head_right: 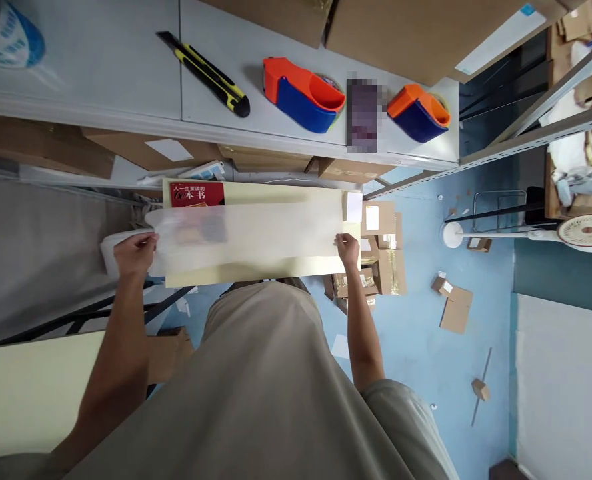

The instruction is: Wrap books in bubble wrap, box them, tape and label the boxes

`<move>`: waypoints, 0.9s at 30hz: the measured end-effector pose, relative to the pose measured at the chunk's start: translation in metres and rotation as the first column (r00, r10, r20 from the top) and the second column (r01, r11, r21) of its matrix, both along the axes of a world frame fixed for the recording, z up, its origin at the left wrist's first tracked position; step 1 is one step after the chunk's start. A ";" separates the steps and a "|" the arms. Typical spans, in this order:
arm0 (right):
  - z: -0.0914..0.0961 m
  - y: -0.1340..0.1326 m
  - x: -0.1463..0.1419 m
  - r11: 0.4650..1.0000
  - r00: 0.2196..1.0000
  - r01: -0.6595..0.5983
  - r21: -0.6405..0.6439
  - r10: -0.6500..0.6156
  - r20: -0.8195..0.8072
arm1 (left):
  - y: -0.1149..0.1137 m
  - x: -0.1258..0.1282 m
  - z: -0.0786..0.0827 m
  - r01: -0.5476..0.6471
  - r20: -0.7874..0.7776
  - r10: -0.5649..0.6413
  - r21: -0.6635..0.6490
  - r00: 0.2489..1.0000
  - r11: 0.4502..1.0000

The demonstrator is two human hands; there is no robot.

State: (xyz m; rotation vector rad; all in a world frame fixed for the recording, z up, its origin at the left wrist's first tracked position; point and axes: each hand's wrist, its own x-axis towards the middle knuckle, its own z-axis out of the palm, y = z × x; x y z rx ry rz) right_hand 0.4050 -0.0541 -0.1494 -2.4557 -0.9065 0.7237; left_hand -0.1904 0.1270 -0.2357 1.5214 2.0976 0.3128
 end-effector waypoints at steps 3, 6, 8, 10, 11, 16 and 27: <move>-0.010 -0.011 0.020 0.991 0.996 0.093 -0.097 -0.091 0.025 | -0.001 0.030 0.013 0.032 0.027 -0.031 -0.044 0.999 0.998; -0.030 -0.018 0.031 0.979 0.991 0.132 -0.153 -0.131 0.012 | -0.002 0.066 0.015 0.059 -0.016 -0.061 -0.105 0.998 0.993; -0.045 -0.021 0.034 0.973 0.990 0.140 -0.185 -0.143 -0.004 | -0.004 0.087 0.014 0.060 -0.076 -0.068 -0.102 0.995 0.993; -0.058 -0.023 0.035 0.967 0.989 0.143 -0.211 -0.148 -0.007 | -0.010 0.107 0.013 0.097 -0.134 -0.102 -0.042 0.986 0.994; -0.063 -0.024 0.036 0.965 0.989 0.143 -0.220 -0.147 -0.004 | -0.013 0.116 0.013 0.149 -0.147 -0.148 -0.003 0.978 0.989; -0.075 -0.027 0.039 0.960 0.991 0.133 -0.244 -0.137 0.001 | -0.034 0.156 0.008 0.493 -0.074 -0.490 0.032 0.868 0.869; -0.037 -0.007 0.013 0.981 0.982 0.114 -0.156 -0.088 0.166 | -0.044 0.173 -0.007 0.419 -0.010 -0.420 -0.052 0.907 0.906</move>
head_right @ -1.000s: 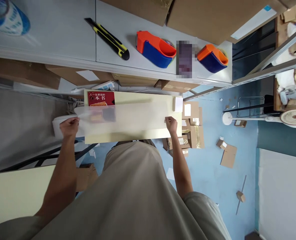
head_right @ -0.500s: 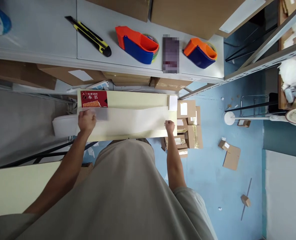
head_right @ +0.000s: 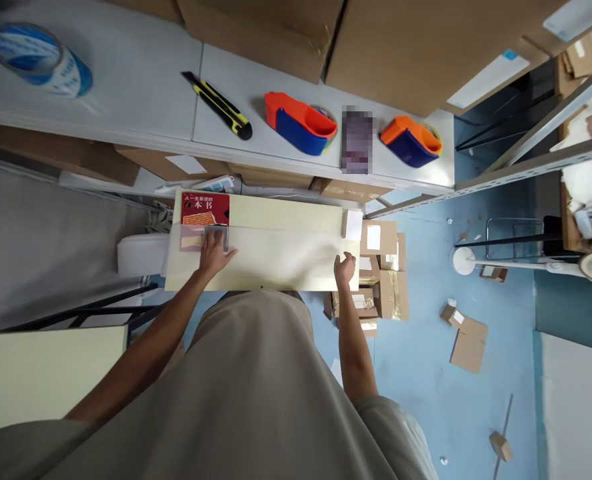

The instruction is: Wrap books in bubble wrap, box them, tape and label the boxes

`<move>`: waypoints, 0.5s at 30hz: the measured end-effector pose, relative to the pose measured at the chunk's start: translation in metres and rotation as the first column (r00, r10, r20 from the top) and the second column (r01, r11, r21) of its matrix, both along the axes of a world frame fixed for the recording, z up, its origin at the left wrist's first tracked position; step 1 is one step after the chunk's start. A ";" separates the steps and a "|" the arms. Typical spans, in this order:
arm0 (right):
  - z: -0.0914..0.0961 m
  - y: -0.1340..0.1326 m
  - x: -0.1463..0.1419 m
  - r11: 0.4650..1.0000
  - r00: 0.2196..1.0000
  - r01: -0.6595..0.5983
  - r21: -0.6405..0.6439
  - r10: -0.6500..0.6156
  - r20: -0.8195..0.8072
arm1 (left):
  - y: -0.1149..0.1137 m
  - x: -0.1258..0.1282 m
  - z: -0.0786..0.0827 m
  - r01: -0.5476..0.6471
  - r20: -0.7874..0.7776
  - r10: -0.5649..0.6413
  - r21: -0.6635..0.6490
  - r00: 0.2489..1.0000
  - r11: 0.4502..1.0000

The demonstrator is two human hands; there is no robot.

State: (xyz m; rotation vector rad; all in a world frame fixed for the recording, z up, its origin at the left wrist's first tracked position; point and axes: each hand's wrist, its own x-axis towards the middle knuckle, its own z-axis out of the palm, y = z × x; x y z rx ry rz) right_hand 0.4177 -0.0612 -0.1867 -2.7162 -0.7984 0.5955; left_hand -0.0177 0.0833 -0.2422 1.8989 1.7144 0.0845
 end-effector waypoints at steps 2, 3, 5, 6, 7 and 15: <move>0.018 0.021 -0.020 0.986 0.994 -0.109 0.127 0.105 0.042 | -0.002 0.006 0.003 0.058 0.058 -0.059 0.021 0.997 0.998; 0.029 0.034 -0.031 0.961 0.982 -0.183 0.206 0.172 0.073 | -0.003 0.009 0.004 0.098 0.091 -0.099 0.018 0.991 0.995; 0.056 0.065 -0.057 0.868 0.941 -0.339 0.363 0.305 0.149 | -0.004 0.017 0.006 0.159 0.141 -0.159 0.006 0.977 0.987; 0.071 0.082 -0.070 0.816 0.918 -0.396 0.422 0.354 0.178 | -0.004 0.020 0.008 0.181 0.153 -0.179 0.005 0.972 0.984; 0.087 0.098 -0.083 0.767 0.897 -0.440 0.467 0.397 0.193 | -0.001 0.021 0.009 0.197 0.167 -0.197 0.018 0.966 0.980; 0.117 0.185 -0.202 0.576 0.599 -0.699 0.424 0.795 -0.094 | 0.074 -0.046 0.025 -0.186 0.162 0.166 0.116 0.973 0.976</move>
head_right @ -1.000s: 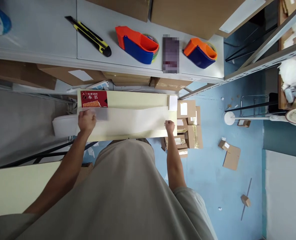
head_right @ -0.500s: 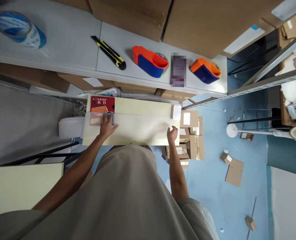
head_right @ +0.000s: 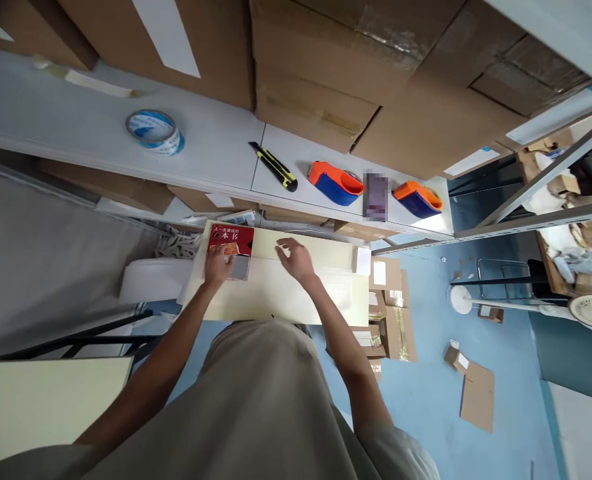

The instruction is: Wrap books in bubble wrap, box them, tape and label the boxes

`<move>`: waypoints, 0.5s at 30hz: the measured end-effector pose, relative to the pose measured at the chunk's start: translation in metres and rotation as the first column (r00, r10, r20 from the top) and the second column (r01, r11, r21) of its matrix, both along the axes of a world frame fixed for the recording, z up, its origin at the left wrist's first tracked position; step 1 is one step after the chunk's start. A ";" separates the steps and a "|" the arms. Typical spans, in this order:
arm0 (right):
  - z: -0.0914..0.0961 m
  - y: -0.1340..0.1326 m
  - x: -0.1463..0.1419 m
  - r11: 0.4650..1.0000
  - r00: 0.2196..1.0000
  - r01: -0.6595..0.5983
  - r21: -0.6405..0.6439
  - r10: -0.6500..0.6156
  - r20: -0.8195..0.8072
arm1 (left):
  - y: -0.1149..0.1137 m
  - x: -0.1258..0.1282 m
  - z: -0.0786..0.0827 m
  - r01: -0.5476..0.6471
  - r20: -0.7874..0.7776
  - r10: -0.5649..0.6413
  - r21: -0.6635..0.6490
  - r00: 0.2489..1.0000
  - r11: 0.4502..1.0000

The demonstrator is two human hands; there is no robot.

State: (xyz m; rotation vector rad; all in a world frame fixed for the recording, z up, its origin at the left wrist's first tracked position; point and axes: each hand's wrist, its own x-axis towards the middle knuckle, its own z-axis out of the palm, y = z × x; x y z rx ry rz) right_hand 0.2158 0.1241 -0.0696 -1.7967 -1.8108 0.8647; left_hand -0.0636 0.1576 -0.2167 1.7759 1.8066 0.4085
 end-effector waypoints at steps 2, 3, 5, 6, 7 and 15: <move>-0.026 0.003 -0.041 0.973 0.981 -0.194 -0.125 0.196 0.006 | 0.022 -0.025 0.000 -0.067 -0.027 0.066 -0.048 0.997 0.997; -0.040 0.002 -0.062 0.941 0.955 -0.287 -0.177 0.295 0.020 | 0.031 -0.034 -0.001 -0.082 -0.039 0.079 -0.069 0.996 0.994; -0.068 -0.002 -0.102 0.851 0.881 -0.430 -0.302 0.469 0.065 | 0.046 -0.045 -0.004 -0.092 -0.054 0.085 -0.132 0.995 0.987; -0.080 -0.004 -0.119 0.806 0.842 -0.465 -0.365 0.531 0.099 | 0.052 -0.047 -0.005 -0.093 -0.058 0.084 -0.168 0.995 0.981; -0.090 -0.007 -0.133 0.772 0.809 -0.473 -0.425 0.572 0.139 | 0.058 -0.048 -0.007 -0.097 -0.062 0.086 -0.210 0.994 0.973; -0.115 -0.025 -0.158 0.738 0.759 -0.397 -0.546 0.599 0.257 | 0.098 -0.047 -0.029 -0.248 0.058 0.287 -0.361 0.956 0.899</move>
